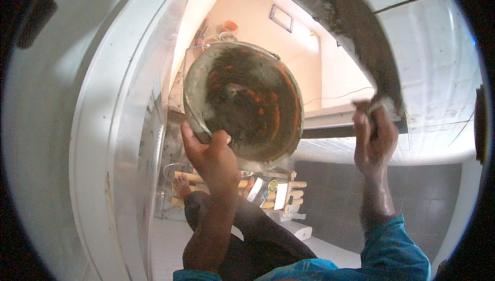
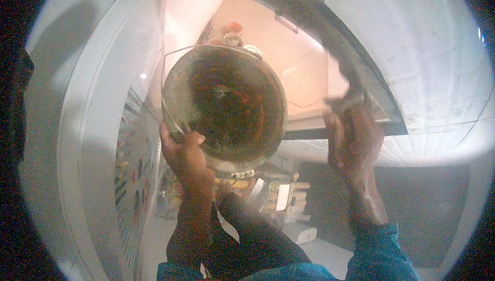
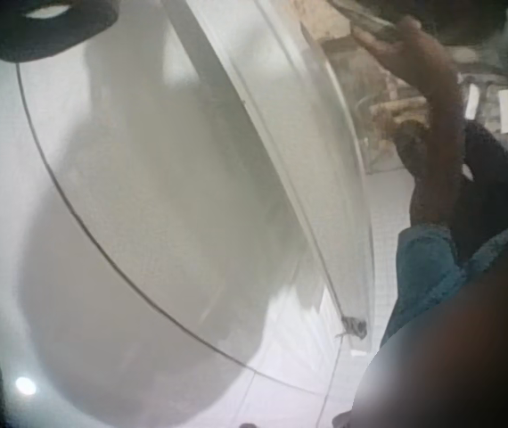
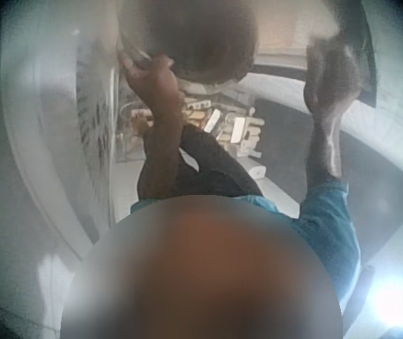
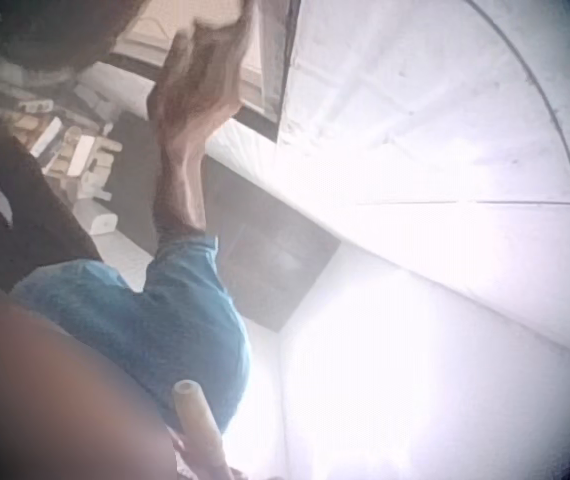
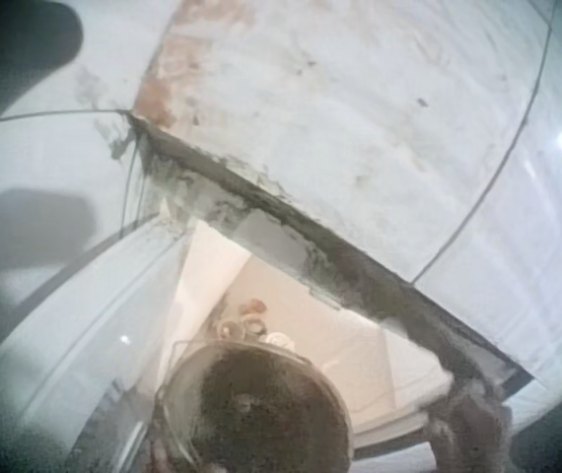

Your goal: The person applies a gray sealant to the top and side edges of a doorway frame using a trowel and a bucket. They repeatedly scoop material from the bucket and smooth it along the frame while another person stands nearby.

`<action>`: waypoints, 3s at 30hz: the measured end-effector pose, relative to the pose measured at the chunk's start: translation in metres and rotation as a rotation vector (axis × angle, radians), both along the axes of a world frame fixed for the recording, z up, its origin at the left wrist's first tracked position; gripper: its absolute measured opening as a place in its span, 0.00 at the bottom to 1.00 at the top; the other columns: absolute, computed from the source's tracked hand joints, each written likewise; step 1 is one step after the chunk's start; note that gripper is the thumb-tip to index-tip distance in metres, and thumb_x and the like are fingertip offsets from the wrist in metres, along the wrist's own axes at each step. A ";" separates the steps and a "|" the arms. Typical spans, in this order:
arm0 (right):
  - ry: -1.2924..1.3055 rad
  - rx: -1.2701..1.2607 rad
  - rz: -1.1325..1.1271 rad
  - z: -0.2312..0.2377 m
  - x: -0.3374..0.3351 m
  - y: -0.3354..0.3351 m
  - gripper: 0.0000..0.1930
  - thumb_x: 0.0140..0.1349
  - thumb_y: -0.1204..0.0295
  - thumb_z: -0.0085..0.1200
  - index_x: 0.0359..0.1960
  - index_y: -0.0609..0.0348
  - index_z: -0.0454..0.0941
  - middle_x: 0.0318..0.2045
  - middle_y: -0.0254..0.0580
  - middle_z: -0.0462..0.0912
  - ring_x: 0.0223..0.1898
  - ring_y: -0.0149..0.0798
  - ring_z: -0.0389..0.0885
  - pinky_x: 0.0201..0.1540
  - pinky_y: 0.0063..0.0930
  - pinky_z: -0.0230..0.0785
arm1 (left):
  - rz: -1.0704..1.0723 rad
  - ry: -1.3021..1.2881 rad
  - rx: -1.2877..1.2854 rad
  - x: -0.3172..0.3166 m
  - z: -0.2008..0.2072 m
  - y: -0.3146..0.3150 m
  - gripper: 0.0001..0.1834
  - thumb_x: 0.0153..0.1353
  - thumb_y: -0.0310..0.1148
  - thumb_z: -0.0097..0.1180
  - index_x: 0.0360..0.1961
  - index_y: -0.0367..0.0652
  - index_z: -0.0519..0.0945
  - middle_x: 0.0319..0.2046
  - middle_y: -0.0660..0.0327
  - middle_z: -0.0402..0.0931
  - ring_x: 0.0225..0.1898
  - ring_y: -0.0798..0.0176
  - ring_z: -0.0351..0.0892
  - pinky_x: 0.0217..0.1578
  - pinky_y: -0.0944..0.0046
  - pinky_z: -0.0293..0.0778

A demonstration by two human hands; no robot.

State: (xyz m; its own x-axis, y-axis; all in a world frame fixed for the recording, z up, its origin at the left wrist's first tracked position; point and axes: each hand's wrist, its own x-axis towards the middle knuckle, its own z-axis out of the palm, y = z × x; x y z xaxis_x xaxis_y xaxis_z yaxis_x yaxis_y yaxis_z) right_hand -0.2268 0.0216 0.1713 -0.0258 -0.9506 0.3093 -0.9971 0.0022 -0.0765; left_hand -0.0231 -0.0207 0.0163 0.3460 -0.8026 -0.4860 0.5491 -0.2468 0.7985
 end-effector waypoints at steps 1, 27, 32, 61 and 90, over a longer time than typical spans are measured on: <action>0.002 0.073 -0.030 -0.004 -0.009 0.017 0.13 0.65 0.71 0.60 0.50 0.59 0.80 0.38 0.47 0.85 0.39 0.41 0.86 0.43 0.32 0.77 | 0.044 -0.017 0.020 -0.003 0.000 -0.004 0.39 0.44 0.22 0.52 0.64 0.30 0.65 0.54 0.48 0.73 0.53 0.53 0.76 0.61 0.60 0.67; -1.559 0.993 -0.495 -0.064 -0.093 0.167 0.27 0.75 0.45 0.41 0.42 0.58 0.78 0.24 0.32 0.75 0.23 0.28 0.74 0.24 0.25 0.70 | 0.061 -0.003 -0.001 -0.076 -0.012 0.019 0.39 0.44 0.19 0.55 0.64 0.39 0.66 0.52 0.52 0.73 0.51 0.49 0.75 0.54 0.47 0.73; -0.286 0.590 -0.098 -0.053 -0.149 0.211 0.14 0.70 0.63 0.55 0.45 0.63 0.80 0.30 0.42 0.81 0.24 0.34 0.78 0.25 0.31 0.71 | -0.120 -0.108 -0.084 -0.051 -0.029 0.013 0.40 0.47 0.19 0.55 0.66 0.37 0.64 0.55 0.51 0.74 0.53 0.48 0.77 0.54 0.48 0.75; 0.086 0.392 0.203 -0.103 -0.053 0.067 0.24 0.56 0.69 0.63 0.57 0.39 0.81 0.37 0.34 0.78 0.38 0.39 0.79 0.36 0.41 0.71 | -0.019 -0.407 -0.175 -0.067 0.001 0.079 0.40 0.41 0.21 0.61 0.61 0.35 0.65 0.54 0.50 0.72 0.53 0.53 0.75 0.58 0.54 0.71; 0.110 0.126 0.045 0.067 0.043 -0.032 0.16 0.68 0.64 0.57 0.46 0.68 0.82 0.37 0.53 0.86 0.32 0.39 0.84 0.35 0.33 0.76 | -0.121 -0.010 0.063 -0.042 -0.073 0.102 0.37 0.42 0.22 0.54 0.60 0.33 0.68 0.52 0.45 0.72 0.55 0.47 0.74 0.62 0.52 0.66</action>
